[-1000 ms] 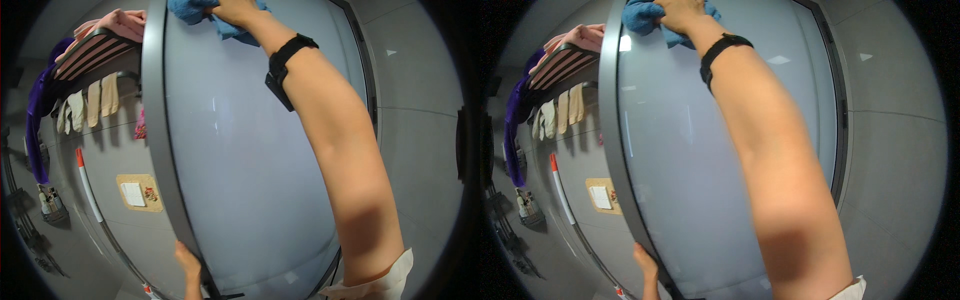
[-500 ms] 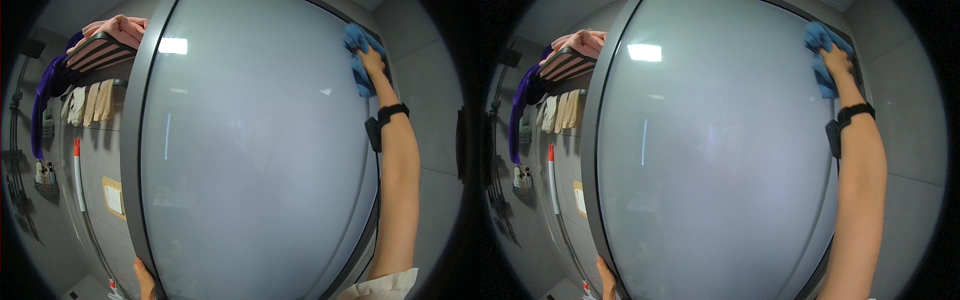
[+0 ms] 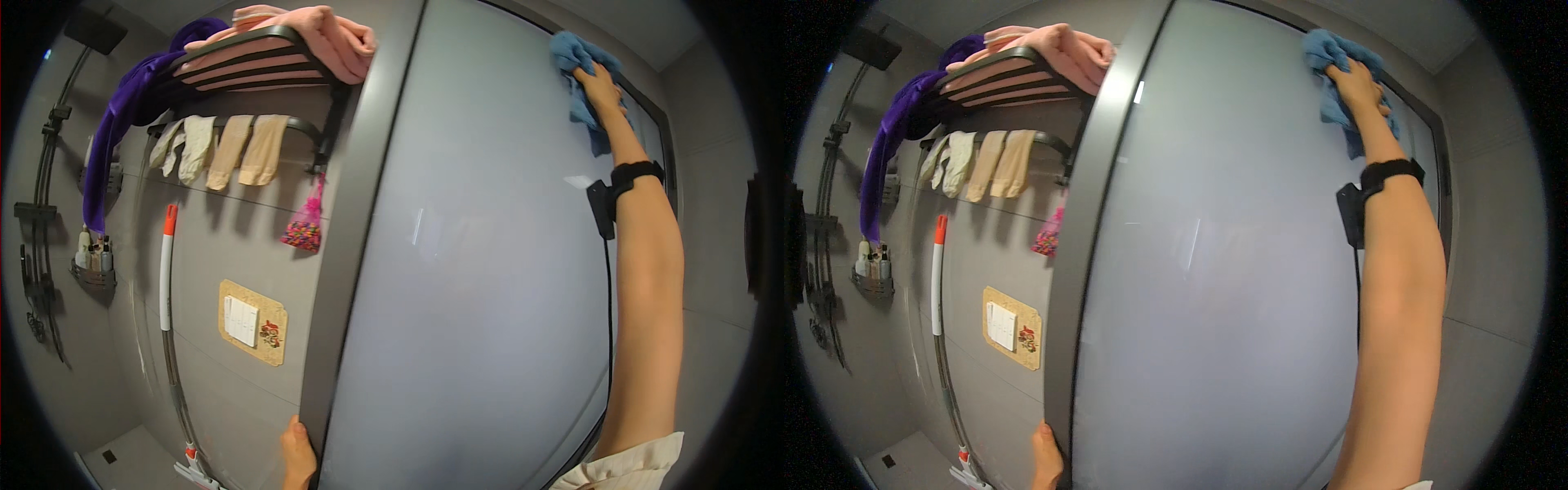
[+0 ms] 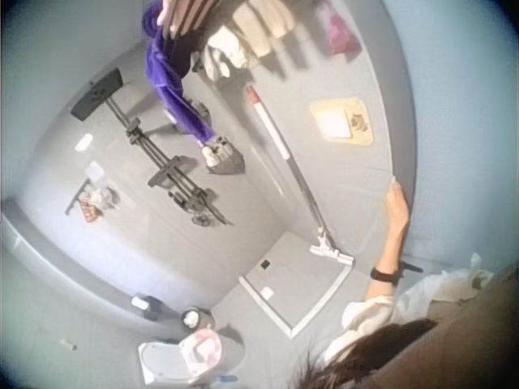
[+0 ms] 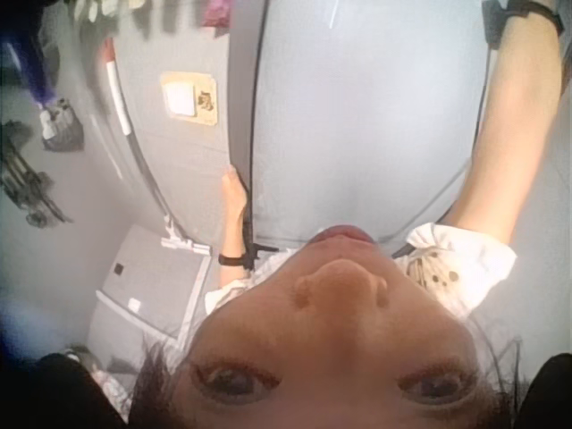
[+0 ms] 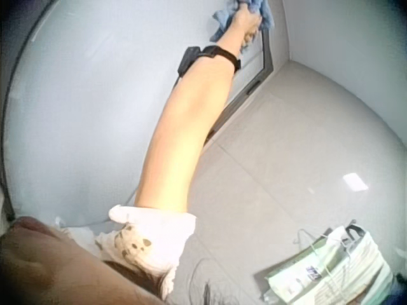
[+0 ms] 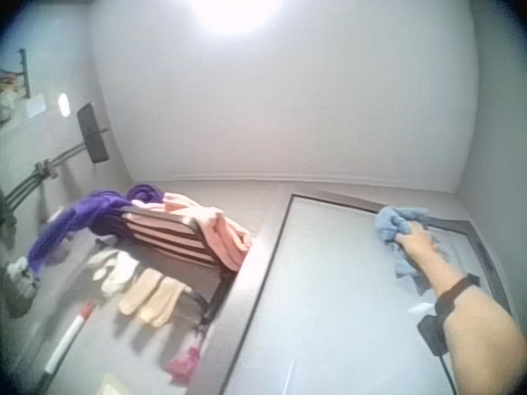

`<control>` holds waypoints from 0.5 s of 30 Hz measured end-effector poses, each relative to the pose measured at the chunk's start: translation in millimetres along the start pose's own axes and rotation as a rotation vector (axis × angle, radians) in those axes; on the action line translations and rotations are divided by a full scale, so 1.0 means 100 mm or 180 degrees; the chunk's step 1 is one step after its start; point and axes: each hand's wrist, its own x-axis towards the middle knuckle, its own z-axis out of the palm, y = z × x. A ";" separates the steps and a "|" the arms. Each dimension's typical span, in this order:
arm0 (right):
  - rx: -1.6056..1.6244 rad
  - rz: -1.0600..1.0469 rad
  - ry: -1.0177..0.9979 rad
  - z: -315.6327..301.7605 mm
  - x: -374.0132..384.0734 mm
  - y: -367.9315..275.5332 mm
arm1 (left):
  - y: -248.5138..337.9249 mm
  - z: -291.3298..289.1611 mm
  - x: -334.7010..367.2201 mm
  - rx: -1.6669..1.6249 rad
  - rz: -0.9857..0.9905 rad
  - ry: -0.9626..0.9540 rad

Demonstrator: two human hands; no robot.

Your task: The person wipes a large glass shower door with a blue cloth, moving from the lower sections upward and across the surface. They occasionally adjust their position and use both hands to reach different areas of the door.

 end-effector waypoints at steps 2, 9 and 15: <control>0.0374 -0.0192 -0.0233 0.05 -0.09 -0.49 | 0.06 -0.01 0.02 0.0272 0.0053 -0.0045; 0.1433 -0.0769 -0.0189 0.44 -0.32 -2.01 | 0.06 -0.04 0.02 0.0272 0.0237 -0.0082; 0.0369 -0.0721 -0.0295 0.25 -1.23 -2.52 | 0.12 -0.08 0.04 0.0115 0.0016 -0.0365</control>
